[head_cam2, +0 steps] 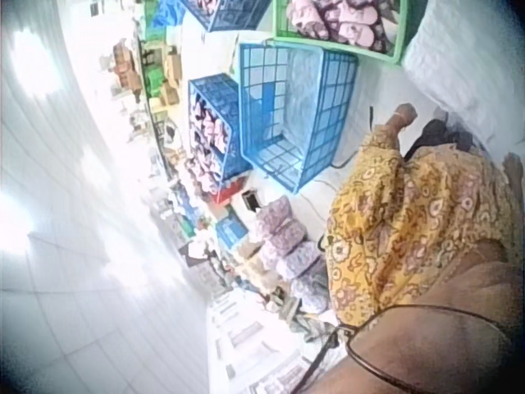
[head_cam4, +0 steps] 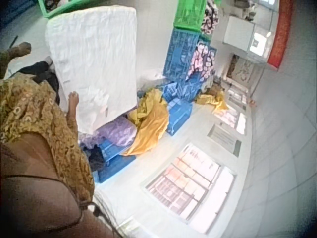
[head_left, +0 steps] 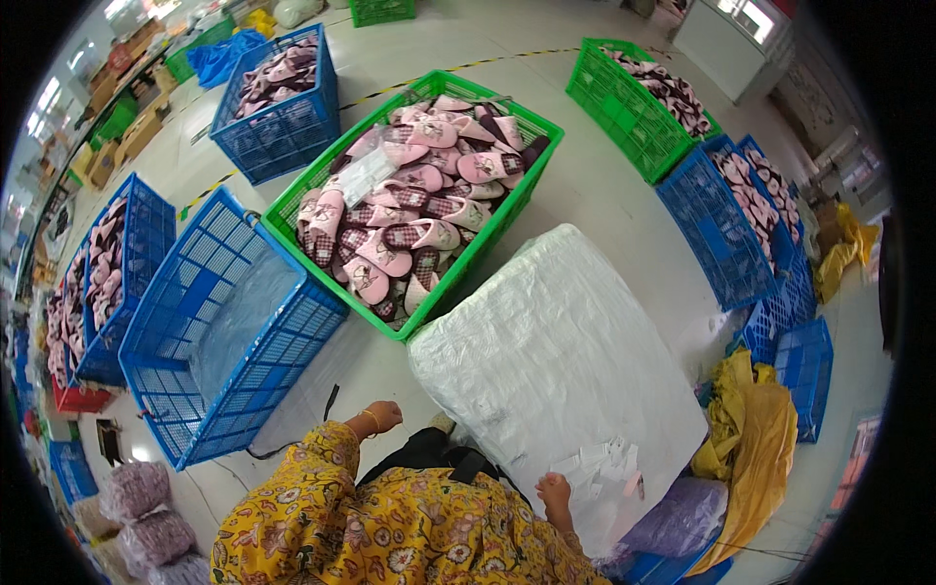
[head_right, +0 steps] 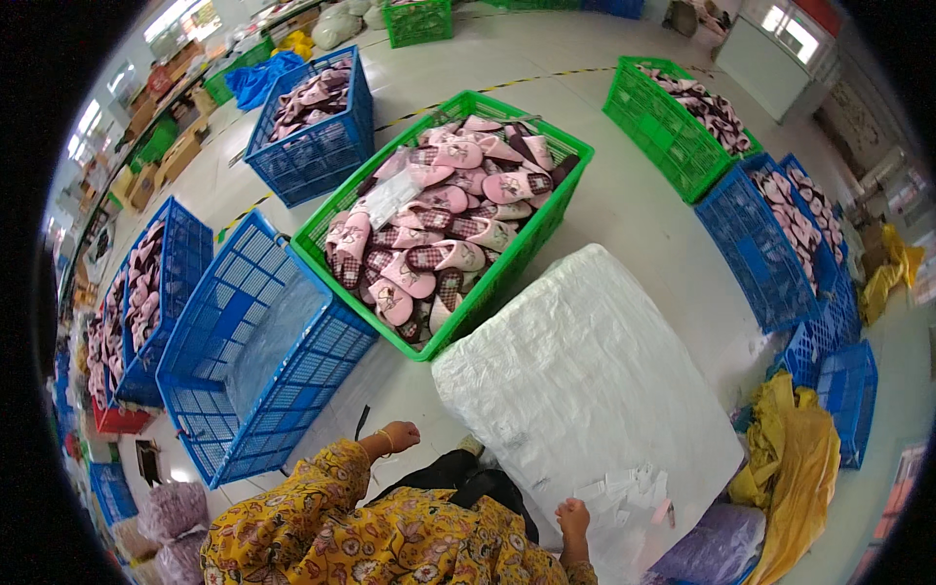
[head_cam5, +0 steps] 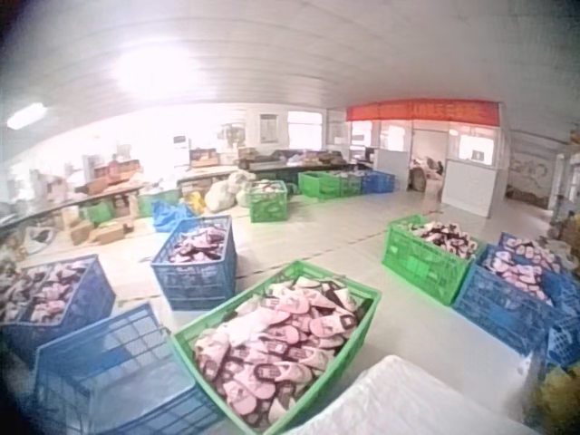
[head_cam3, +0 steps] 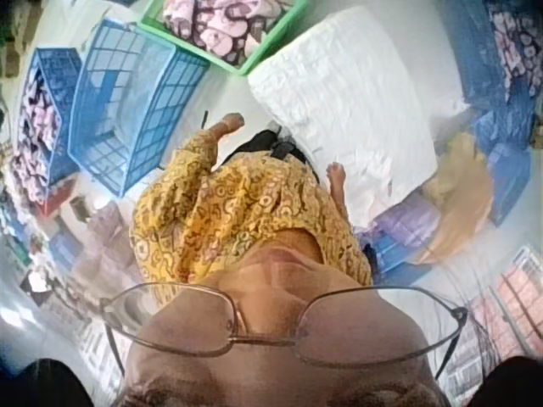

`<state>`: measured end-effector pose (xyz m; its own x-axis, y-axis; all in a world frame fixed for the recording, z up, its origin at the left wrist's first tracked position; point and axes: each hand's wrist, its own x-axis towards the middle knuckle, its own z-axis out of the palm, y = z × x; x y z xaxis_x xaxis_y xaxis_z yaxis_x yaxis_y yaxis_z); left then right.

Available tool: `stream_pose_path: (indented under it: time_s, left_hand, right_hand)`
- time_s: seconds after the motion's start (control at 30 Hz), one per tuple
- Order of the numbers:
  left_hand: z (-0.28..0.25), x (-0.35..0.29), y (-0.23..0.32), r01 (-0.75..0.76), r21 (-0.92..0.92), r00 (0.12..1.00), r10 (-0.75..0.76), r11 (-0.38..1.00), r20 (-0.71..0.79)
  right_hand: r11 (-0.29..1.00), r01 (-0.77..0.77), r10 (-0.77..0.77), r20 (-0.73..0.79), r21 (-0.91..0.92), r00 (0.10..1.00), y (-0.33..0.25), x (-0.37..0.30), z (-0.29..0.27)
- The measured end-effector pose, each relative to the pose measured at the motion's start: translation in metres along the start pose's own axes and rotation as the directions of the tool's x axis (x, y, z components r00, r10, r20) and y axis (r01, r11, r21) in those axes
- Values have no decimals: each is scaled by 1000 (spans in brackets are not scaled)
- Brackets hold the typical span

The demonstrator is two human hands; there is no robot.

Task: The person moves a green crate filled with pink slippers across a warehouse floor, then handles small white paper tags on a table, and later picks up a slipper from a blue crate. The actions involve relocating crates and handling tags and slippers by hand.

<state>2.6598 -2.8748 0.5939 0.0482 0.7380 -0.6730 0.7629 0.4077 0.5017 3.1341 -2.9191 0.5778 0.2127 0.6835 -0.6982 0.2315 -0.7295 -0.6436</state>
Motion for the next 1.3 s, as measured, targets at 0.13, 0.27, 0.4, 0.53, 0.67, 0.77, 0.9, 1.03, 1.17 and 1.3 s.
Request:
stream_pose_path:
  time_s: [0.13,0.27,0.4,0.53,0.67,0.77,0.9,1.03,1.17,1.3]
  left_hand:
    - [19,-3,-8,65,-63,998,-64,996,21]
    - [43,-9,-90,-374,542,903,430,753,26]
    - [37,-59,-51,96,209,993,-79,973,-89]
    - [90,-92,-111,143,361,988,-153,921,1]
    - [95,-126,-66,-103,593,984,-6,799,180]
    - [115,-101,-100,-56,424,998,33,904,62]
    - [49,-84,-52,248,-115,958,-261,962,-116]
    - [7,-48,-85,152,-179,958,-190,972,-216]
    - [-56,-18,-119,182,-237,967,-217,954,-131]
    - [-131,13,-153,127,-112,974,-146,986,-173]
  right_hand:
    - [994,40,-37,36,-99,999,-23,27,-3]
    - [990,107,-95,124,-96,988,-58,48,22]
    - [983,158,-142,157,-97,977,-81,68,22]
    - [979,183,-154,260,-91,953,-87,84,41]
    - [960,196,-138,272,-201,952,-94,87,38]
    - [973,147,-102,240,-177,965,-89,91,34]
    - [984,65,-34,184,-166,982,-86,84,35]
    - [993,34,-17,144,-114,989,-81,85,61]
    - [991,-125,111,221,50,969,-76,78,97]
    - [971,-194,153,263,139,953,-88,63,155]
